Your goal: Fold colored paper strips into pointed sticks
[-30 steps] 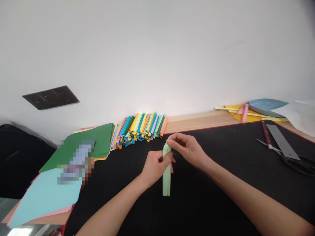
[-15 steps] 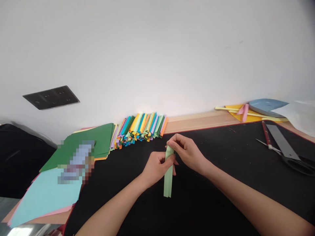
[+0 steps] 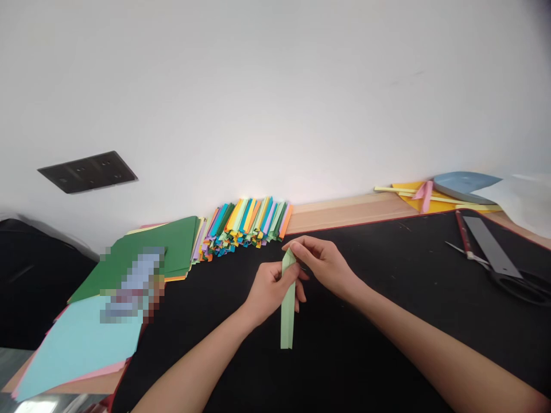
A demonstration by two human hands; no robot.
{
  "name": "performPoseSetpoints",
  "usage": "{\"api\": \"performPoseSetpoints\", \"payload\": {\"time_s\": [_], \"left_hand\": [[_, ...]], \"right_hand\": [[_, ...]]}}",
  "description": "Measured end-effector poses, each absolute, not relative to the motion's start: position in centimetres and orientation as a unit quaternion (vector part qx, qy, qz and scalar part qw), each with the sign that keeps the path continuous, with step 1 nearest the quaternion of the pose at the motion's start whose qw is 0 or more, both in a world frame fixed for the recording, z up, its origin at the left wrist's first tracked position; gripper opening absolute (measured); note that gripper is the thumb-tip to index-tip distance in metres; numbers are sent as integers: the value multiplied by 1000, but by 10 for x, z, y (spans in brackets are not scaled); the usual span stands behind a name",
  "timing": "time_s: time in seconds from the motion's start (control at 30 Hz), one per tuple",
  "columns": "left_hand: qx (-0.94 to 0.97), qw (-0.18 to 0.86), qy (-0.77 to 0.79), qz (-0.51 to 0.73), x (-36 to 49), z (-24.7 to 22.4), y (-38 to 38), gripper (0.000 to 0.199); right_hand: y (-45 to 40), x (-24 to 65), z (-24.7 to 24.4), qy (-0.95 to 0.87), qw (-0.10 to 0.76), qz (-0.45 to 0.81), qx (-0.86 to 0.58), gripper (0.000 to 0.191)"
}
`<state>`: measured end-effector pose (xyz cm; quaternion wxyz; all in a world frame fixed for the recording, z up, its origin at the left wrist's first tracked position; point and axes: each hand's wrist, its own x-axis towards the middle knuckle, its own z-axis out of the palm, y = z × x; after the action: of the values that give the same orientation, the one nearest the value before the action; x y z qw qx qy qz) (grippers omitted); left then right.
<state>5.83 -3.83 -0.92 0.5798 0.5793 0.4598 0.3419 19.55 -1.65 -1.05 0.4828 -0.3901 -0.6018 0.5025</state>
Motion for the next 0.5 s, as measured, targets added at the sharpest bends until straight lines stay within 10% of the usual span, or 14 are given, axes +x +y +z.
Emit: {"api": "performPoseSetpoints", "payload": {"time_s": [0.5], "left_hand": [[606, 540, 486, 324, 60, -9, -37, 39]], "right_hand": [[-14, 197, -18, -578, 498, 500, -411, 30]]}}
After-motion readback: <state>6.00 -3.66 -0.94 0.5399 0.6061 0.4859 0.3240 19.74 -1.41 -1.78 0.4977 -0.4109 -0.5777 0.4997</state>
